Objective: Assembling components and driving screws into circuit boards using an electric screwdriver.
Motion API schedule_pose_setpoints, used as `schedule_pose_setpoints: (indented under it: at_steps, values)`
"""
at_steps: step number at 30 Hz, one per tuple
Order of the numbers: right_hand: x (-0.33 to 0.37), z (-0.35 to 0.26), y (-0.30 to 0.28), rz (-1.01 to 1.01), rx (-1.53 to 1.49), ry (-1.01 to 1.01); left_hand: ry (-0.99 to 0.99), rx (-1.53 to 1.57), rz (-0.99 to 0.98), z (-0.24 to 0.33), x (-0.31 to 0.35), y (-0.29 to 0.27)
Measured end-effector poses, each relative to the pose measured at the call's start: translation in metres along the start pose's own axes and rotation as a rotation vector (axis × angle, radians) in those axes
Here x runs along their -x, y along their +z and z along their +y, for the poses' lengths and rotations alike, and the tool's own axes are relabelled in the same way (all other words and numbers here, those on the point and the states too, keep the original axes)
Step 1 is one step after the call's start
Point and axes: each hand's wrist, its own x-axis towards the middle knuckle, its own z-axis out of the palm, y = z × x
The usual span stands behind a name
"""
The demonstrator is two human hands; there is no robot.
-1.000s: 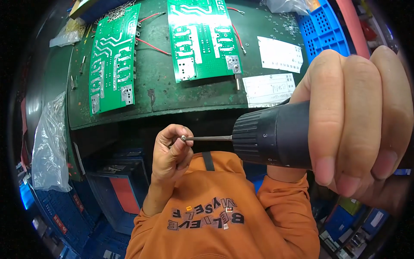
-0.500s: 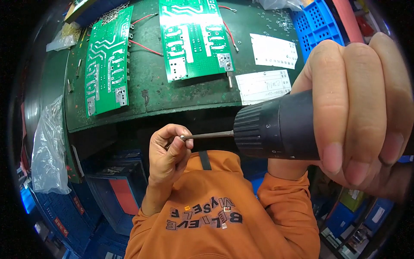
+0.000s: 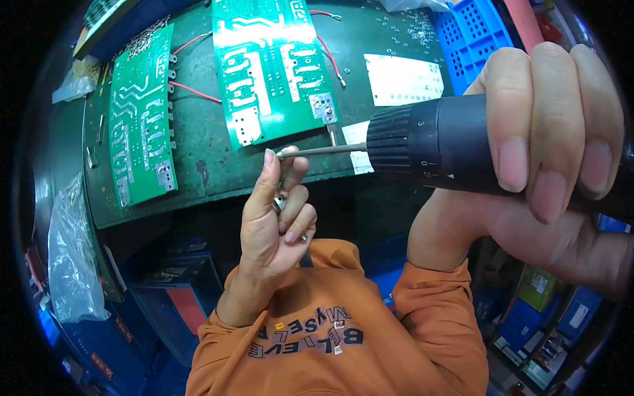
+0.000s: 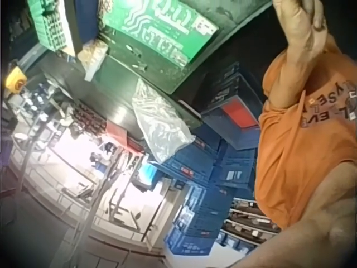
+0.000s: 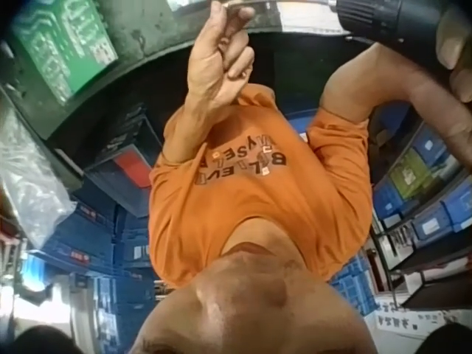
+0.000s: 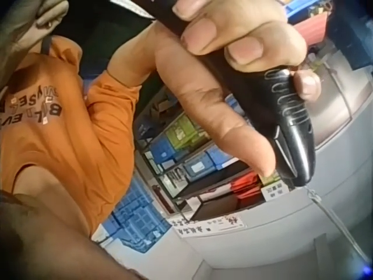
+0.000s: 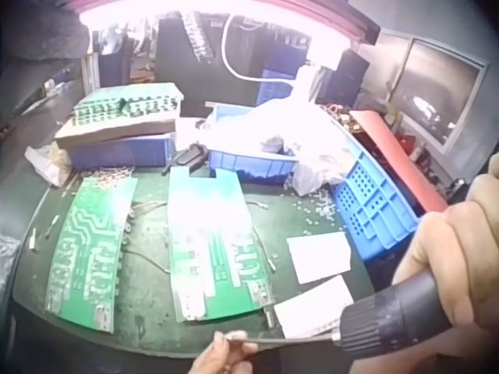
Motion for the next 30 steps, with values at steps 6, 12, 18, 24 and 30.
schedule_pose_setpoints:
  at_steps: [6, 12, 18, 24, 30]
  values:
    - [-0.008, 0.003, -0.014, 0.012, 0.006, -0.004, 0.027, -0.026, -0.015, 0.005, -0.020, 0.007]
    - [-0.018, 0.005, -0.032, -0.002, -0.030, -0.010, 0.038, -0.045, -0.024, 0.012, -0.004, -0.004]
    - [-0.022, 0.004, -0.051, -0.013, -0.075, 0.002, 0.164, -0.342, 0.104, 0.021, 0.022, -0.015]
    - [-0.013, -0.007, -0.068, -0.027, -0.101, 0.015, 0.196, -0.385, 0.037, 0.029, 0.030, -0.027]
    - [-0.009, -0.010, -0.068, -0.025, -0.091, 0.017, 0.092, -0.473, 0.104, 0.037, 0.030, -0.026]
